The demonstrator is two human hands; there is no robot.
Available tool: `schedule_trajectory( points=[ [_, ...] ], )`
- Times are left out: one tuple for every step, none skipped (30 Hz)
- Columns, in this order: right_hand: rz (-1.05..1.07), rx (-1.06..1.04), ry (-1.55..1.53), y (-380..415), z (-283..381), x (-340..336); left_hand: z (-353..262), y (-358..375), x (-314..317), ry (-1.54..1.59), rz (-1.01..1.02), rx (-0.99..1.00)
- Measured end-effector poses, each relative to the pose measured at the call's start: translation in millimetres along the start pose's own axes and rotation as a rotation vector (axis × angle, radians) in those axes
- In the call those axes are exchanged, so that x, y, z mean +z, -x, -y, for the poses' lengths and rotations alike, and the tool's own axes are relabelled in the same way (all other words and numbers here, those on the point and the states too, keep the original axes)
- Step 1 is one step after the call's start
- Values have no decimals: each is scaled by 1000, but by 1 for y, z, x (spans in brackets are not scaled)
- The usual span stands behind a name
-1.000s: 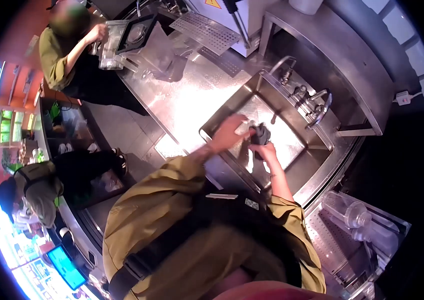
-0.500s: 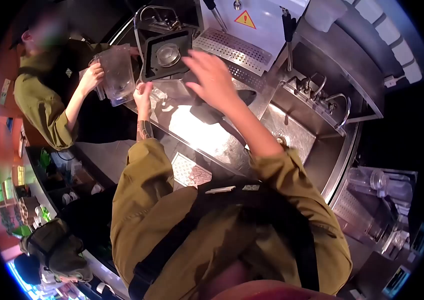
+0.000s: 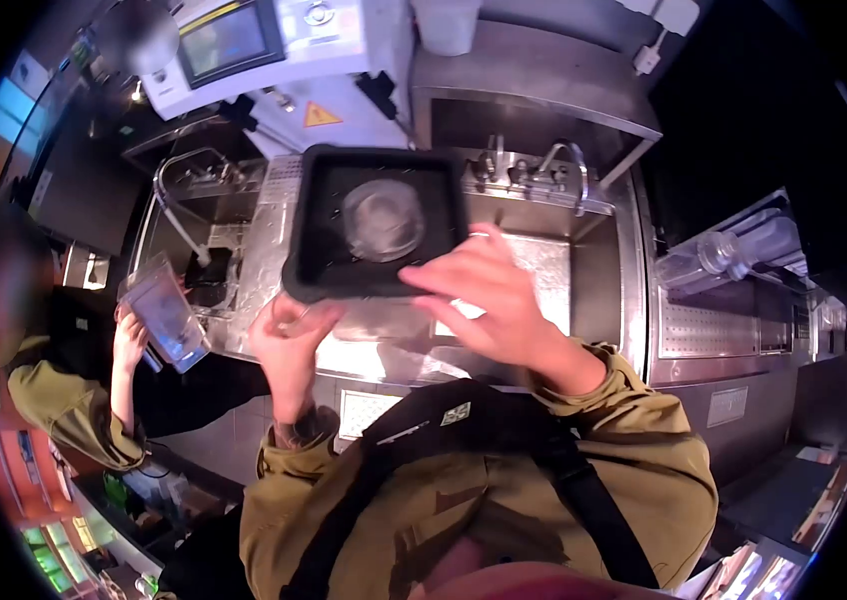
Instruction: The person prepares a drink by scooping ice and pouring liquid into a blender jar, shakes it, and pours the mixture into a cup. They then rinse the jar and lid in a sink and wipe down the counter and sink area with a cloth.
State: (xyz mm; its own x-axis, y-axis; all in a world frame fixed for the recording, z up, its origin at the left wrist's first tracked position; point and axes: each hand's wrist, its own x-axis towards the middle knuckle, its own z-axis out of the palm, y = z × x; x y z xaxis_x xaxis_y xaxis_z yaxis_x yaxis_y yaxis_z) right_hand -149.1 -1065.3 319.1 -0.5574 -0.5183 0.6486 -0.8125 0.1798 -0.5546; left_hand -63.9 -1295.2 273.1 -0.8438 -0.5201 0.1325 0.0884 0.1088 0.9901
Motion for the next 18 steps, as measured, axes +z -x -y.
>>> schedule_trajectory(
  points=[
    [-51, -31, 98, -1, -2, -27, -22, 1, 35, 140, 53, -35],
    [-103, -58, 194, -6, -7, -53, -28, -3, 62, 141, 89, -65],
    [-174, -131, 268, -14, -17, -78, -38, -9, 95, 230, 89, -74],
    [-242, -206, 342, -25, -30, -103, -41, -19, 123, 279, 149, -25],
    [-330, -228, 350, -42, -40, -127, -49, -33, 161, 390, 121, -43],
    [-417, -249, 358, -55, -49, -149, -67, -46, 197, 488, 106, 2],
    [-495, -203, 409, -60, -56, -172, -75, -61, 227, 576, 147, 71],
    [-576, -157, 458, -62, -66, -192, -80, -85, 256, 593, 122, 149],
    [-654, -79, 395, -58, -80, -209, -91, -108, 288, 642, 97, 243],
    [-686, -80, 309, -46, -96, -232, -86, -140, 311, 567, 113, 307],
    [-714, -46, 306, -30, -110, -250, -83, -171, 336, 553, 112, 365],
    [-741, -15, 301, -13, -123, -260, -80, -200, 351, 352, 215, 318],
    [-722, 76, 206, 6, -136, -261, -78, -227, 365, 153, 310, 273],
    [-699, 163, 109, 29, -150, -259, -77, -251, 381, 93, 282, 271],
    [-669, 289, 106, 57, -168, -255, -74, -275, 395, 31, 251, 270],
    [-635, 414, 102, 84, -182, -250, -61, -302, 411, 101, 259, 341],
    [-597, 517, 125, 106, -185, -244, -42, -330, 427, 170, 266, 412],
    [-532, 581, 153, 130, -190, -240, -30, -344, 434, 239, 267, 481]
  ],
)
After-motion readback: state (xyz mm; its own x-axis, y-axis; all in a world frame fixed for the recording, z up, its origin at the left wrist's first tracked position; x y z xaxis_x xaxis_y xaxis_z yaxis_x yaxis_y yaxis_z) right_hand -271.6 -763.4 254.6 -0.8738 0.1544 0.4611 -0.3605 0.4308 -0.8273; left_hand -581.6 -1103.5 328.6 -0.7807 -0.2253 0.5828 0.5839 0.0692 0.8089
